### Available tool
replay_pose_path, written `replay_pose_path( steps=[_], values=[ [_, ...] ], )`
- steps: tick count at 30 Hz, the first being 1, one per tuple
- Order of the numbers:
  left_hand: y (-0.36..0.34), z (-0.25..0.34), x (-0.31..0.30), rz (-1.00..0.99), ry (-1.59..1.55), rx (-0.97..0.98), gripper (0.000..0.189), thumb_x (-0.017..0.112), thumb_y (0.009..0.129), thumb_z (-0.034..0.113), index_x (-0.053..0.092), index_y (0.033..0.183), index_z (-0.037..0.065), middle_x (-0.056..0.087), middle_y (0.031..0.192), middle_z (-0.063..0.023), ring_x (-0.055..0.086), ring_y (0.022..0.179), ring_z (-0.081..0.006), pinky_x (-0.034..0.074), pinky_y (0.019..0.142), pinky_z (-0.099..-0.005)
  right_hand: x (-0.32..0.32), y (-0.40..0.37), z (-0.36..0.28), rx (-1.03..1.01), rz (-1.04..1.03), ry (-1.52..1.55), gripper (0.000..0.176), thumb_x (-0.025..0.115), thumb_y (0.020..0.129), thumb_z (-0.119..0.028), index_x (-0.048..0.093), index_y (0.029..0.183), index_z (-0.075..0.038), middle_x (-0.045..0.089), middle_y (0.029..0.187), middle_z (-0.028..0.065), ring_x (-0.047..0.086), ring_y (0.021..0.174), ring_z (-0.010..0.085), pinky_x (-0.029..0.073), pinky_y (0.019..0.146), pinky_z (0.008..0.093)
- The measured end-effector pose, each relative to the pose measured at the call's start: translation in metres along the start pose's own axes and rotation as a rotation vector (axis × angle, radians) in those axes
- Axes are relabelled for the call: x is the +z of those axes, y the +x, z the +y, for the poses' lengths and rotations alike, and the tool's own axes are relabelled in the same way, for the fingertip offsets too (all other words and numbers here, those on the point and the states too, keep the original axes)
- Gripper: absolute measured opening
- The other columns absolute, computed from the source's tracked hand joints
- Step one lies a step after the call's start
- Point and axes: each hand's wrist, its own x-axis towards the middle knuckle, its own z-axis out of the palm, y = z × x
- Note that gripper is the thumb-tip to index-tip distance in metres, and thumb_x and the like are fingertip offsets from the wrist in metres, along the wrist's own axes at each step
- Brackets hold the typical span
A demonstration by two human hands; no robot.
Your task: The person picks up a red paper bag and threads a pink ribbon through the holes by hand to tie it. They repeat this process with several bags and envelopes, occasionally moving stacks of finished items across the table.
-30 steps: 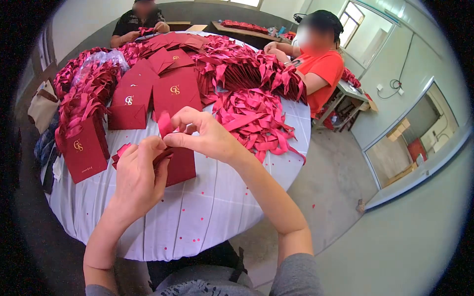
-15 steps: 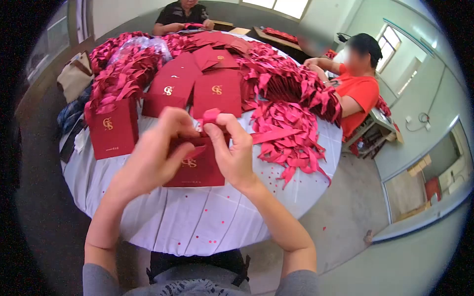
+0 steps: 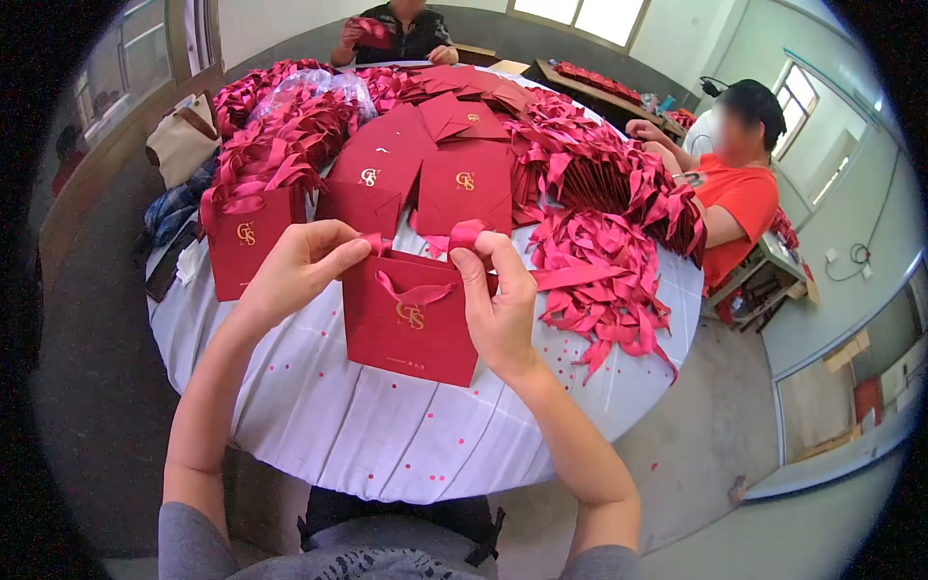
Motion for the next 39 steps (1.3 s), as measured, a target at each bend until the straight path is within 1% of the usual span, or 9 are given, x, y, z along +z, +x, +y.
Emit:
replay_pose_path(
  steps=[4,10,11,15,23,25,34,38,39],
  values=[
    [0.007,-0.001,0.006,-0.08,-0.397,0.015,0.022,0.062,0.09,0.018,0.064,0.087,-0.004,0.059,0.076,0.005,0.051,0.069,-0.0043,0.043,0.061,-0.0228,0.001,0.001,0.0,-0.072,0.004,-0.047,0.007,0.06,0.087,0.0,0.055,0.092,0.002,0.057,0.081,0.0077,0.054,0.071,0.0157,0.045,0.066,0.0265],
    [0.006,0.006,0.018,0.216,0.201,0.374,0.01,0.064,0.084,0.003,0.057,0.084,-0.004,0.058,0.071,-0.0072,0.053,0.063,-0.0095,0.042,0.055,-0.0255,0.002,-0.001,0.008,-0.237,-0.004,-0.192,0.011,0.063,0.083,0.001,0.053,0.088,0.001,0.054,0.076,0.0123,0.053,0.066,0.027,0.044,0.061,0.0338],
    [0.005,0.005,0.024,0.274,0.252,0.466,0.009,0.06,0.085,0.001,0.052,0.085,-0.003,0.052,0.073,-0.0151,0.056,0.06,-0.0241,0.042,0.052,-0.0328,0.003,-0.001,0.007,-0.265,0.0,-0.201,0.013,0.064,0.082,0.0,0.052,0.087,0.001,0.053,0.075,0.0134,0.052,0.066,0.0293,0.043,0.06,0.0363],
    [0.006,-0.004,0.039,0.305,0.427,0.448,0.014,0.05,0.083,-0.004,0.042,0.095,-0.002,0.052,0.09,-0.0226,0.054,0.076,-0.0452,0.043,0.061,-0.0503,0.005,-0.004,-0.005,-0.327,-0.027,-0.319,0.014,0.064,0.08,0.001,0.052,0.087,0.002,0.054,0.075,0.0145,0.052,0.066,0.0315,0.043,0.06,0.0381],
    [0.006,-0.026,0.053,0.387,0.399,0.329,0.012,0.051,0.084,-0.004,0.04,0.089,-0.004,0.052,0.09,-0.0261,0.053,0.078,-0.0476,0.042,0.064,-0.0515,0.011,-0.014,0.001,-0.334,-0.01,-0.354,0.013,0.064,0.084,0.0,0.051,0.084,0.001,0.05,0.069,0.0105,0.049,0.057,0.0216,0.04,0.052,0.0315],
    [0.007,-0.028,0.052,0.393,0.379,0.32,0.012,0.051,0.085,-0.004,0.04,0.089,-0.004,0.052,0.09,-0.0271,0.052,0.079,-0.0481,0.042,0.065,-0.0516,0.013,-0.017,0.003,-0.235,0.005,-0.353,0.013,0.064,0.081,0.0,0.052,0.085,0.002,0.053,0.07,0.014,0.052,0.06,0.0304,0.043,0.056,0.0381],
    [0.003,-0.051,0.059,0.404,0.326,0.28,0.014,0.05,0.091,0.004,0.039,0.085,-0.003,0.05,0.075,-0.0249,0.049,0.068,-0.044,0.041,0.061,-0.0428,0.018,-0.024,0.019,0.17,-0.018,-0.26,0.014,0.06,0.087,-0.004,0.049,0.079,0.0,0.048,0.058,0.0046,0.044,0.051,0.0108,0.036,0.046,0.027],
    [0.009,-0.053,0.042,0.179,0.15,0.058,0.026,0.055,0.092,0.021,0.045,0.099,-0.002,0.06,0.076,-0.0262,0.058,0.072,-0.0439,0.044,0.061,-0.0408,0.014,-0.024,0.024,0.197,-0.05,-0.259,0.013,0.06,0.088,-0.005,0.051,0.08,-0.001,0.045,0.059,-0.0024,0.037,0.053,0.0017,0.031,0.045,0.0212],
    [0.006,-0.049,0.036,0.02,-0.036,-0.045,0.034,0.061,0.088,0.024,0.045,0.104,-0.001,0.061,0.077,-0.0224,0.06,0.07,-0.035,0.045,0.061,-0.038,0.012,-0.023,0.026,0.196,-0.05,-0.261,0.013,0.06,0.088,-0.005,0.051,0.08,-0.001,0.045,0.059,-0.0024,0.037,0.053,0.0017,0.031,0.045,0.0212]
  ],
)
